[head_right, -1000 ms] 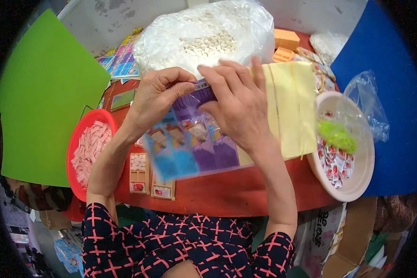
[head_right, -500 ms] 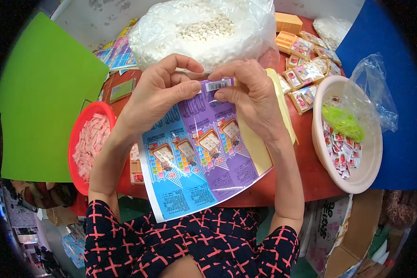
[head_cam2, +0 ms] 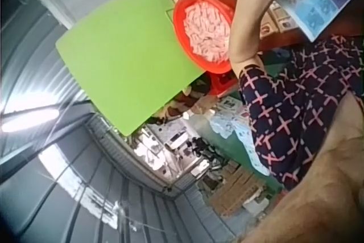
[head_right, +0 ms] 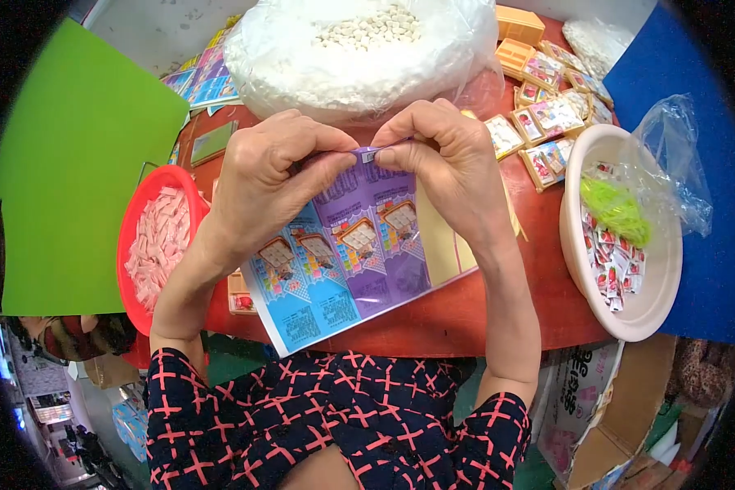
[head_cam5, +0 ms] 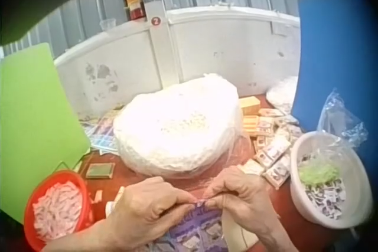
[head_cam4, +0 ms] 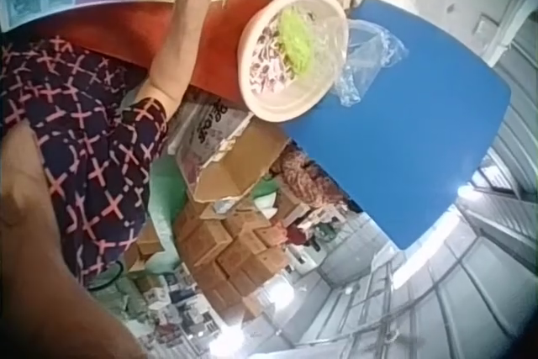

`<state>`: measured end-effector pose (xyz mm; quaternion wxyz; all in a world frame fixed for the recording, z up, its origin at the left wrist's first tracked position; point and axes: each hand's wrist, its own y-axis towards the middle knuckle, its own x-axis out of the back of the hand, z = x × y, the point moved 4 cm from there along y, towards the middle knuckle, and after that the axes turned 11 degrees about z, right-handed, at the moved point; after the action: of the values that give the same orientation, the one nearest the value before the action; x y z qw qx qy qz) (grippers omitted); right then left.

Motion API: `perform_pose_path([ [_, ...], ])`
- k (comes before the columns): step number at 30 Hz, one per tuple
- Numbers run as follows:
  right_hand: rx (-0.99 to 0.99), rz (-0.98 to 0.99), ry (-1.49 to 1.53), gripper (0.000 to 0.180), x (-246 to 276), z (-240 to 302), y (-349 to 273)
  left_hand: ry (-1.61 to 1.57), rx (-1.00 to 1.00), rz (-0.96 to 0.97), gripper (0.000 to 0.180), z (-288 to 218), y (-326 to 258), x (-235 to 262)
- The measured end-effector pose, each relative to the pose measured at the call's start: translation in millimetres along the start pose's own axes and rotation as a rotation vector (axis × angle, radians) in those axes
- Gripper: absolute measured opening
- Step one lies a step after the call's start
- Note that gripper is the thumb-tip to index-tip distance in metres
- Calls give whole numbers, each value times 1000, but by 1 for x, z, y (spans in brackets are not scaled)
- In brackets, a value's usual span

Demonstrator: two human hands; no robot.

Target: Packaging toy or food items into plastic trays and applying printed labels in a factory environment.

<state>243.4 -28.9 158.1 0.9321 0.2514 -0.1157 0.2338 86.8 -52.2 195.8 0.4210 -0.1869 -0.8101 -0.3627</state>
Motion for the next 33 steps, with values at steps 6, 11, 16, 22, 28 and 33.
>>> perform_pose_path([
  [6,-151,87,335,4,2,-8,2,102,-97,-107,15,-10,-1,-7],
  [11,-164,96,308,1,-1,-12,0,133,-88,-62,14,-9,-2,-9],
  [16,-164,92,416,9,-7,-19,-2,27,39,32,7,1,-2,-13],
  [22,276,-178,-1032,41,-11,21,-12,-316,297,28,14,13,4,-16],
  [28,323,-153,-1094,37,-9,20,-34,-519,386,79,18,19,5,-25],
  [33,343,-206,-570,25,2,8,-35,-398,293,114,16,13,5,-25],
])
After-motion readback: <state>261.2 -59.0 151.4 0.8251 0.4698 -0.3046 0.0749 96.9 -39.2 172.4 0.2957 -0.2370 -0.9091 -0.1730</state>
